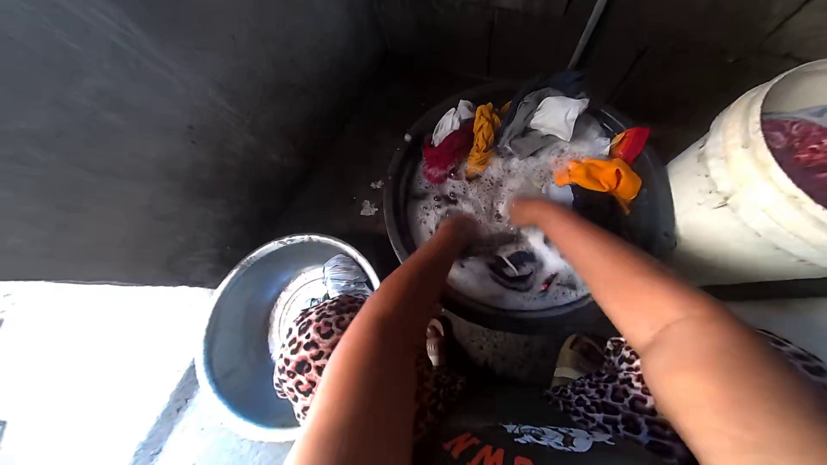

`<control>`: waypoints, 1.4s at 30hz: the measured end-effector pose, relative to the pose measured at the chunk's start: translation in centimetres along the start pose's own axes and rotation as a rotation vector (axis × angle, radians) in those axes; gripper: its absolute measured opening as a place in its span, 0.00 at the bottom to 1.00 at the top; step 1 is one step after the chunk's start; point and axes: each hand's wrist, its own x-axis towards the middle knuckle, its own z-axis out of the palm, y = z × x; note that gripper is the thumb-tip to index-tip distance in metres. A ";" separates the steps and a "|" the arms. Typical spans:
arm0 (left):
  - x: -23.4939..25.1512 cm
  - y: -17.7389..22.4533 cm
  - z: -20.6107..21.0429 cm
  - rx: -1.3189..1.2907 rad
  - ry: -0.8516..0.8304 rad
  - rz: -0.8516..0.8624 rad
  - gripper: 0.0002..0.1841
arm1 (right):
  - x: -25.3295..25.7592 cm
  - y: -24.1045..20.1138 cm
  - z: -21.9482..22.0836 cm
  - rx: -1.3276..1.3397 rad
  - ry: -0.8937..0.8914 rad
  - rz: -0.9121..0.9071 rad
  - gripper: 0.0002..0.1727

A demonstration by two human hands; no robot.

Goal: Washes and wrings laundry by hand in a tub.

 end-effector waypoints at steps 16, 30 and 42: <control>-13.0 3.4 -15.3 -0.605 0.779 0.650 0.34 | -14.2 -6.0 -12.8 0.852 0.709 -0.670 0.07; 0.6 3.7 0.9 0.010 -0.035 -0.093 0.24 | -1.3 -2.0 4.5 -0.034 -0.125 0.026 0.19; -10.3 3.1 -12.4 -0.809 0.608 0.640 0.23 | -3.5 -3.8 0.0 0.942 0.261 0.114 0.46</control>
